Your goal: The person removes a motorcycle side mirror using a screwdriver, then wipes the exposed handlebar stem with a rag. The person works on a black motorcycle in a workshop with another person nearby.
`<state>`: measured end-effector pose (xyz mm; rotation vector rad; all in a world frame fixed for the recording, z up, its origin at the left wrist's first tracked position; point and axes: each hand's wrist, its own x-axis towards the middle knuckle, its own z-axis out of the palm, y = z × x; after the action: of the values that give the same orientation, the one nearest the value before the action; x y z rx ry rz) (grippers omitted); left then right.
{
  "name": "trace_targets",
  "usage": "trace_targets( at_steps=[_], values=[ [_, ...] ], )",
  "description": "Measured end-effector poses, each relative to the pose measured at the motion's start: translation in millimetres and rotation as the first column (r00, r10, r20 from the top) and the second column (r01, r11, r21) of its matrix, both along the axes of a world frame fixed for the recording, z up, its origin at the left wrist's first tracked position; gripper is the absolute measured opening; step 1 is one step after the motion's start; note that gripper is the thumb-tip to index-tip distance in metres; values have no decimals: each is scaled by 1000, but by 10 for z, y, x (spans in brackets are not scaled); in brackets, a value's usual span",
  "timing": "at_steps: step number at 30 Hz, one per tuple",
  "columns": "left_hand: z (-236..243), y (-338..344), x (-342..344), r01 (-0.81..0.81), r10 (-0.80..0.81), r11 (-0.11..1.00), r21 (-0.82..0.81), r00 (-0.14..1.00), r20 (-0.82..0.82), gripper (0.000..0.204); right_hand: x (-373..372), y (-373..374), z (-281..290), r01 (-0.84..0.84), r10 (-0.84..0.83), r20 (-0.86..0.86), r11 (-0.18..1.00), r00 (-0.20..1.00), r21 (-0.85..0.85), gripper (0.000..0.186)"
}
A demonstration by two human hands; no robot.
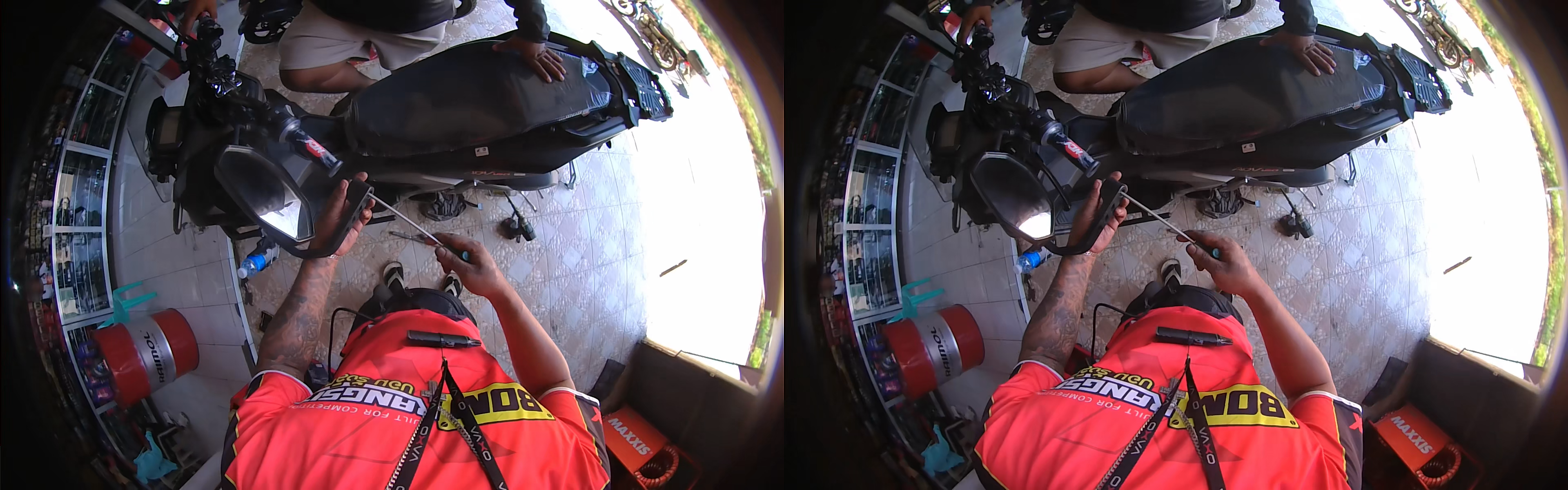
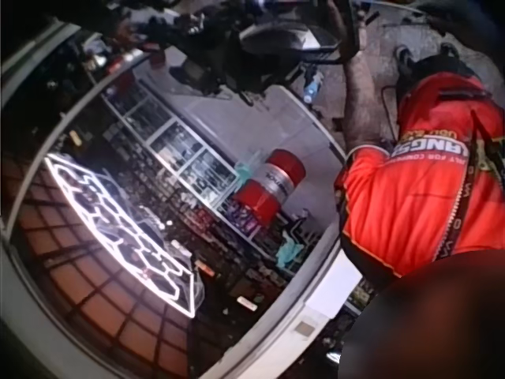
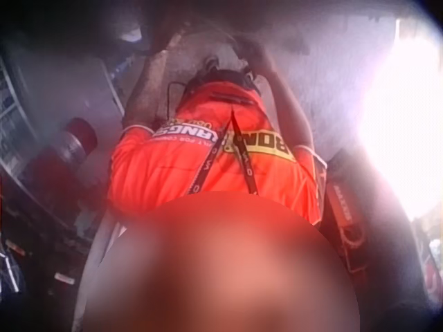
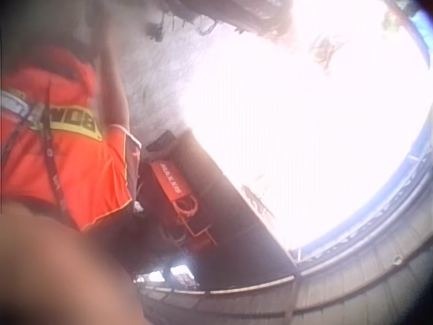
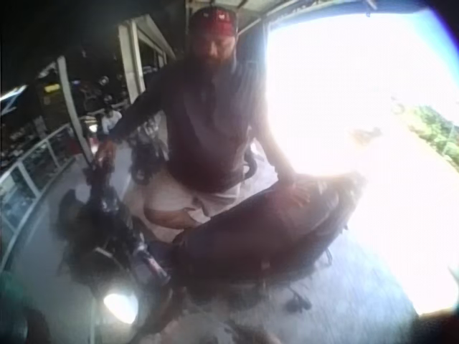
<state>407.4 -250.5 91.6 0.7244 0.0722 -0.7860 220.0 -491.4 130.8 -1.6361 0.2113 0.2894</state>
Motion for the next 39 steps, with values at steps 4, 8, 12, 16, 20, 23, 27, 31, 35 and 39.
trace_targets(
  at_steps=[4,8,12,16,20,23,27,31,35,39],
  values=[
    [-106,47,87,-21,18,996,84,999,44,56,206,-58,-166,-29,28,30,999,999,38,38],
    [-191,118,193,-40,32,994,99,996,79,58,270,108,-353,-1,0,44,1000,999,18,38],
    [-216,167,290,-3,-7,995,101,995,100,60,234,290,-504,54,-50,80,997,996,-46,38],
    [-192,182,327,17,-21,997,77,998,57,62,224,374,-603,122,-96,183,983,978,-137,37],
    [-183,168,349,28,-34,994,104,998,53,64,252,406,-648,192,-118,331,960,936,-202,33],
    [-198,162,354,30,-36,994,103,997,65,64,250,441,-643,192,-116,286,949,951,-251,32],
    [-256,188,371,43,-45,999,32,998,45,62,224,524,-625,257,-131,411,928,902,-270,30],
    [-312,229,398,74,-72,996,-50,997,37,61,240,600,-646,319,-146,483,900,863,-298,30],
    [-333,247,389,89,-87,991,-97,996,19,67,305,610,-708,418,32,646,737,763,-531,37],
    [-375,271,395,103,-105,981,-163,994,-9,67,319,607,-743,440,127,637,620,760,-649,42]
  ],
)
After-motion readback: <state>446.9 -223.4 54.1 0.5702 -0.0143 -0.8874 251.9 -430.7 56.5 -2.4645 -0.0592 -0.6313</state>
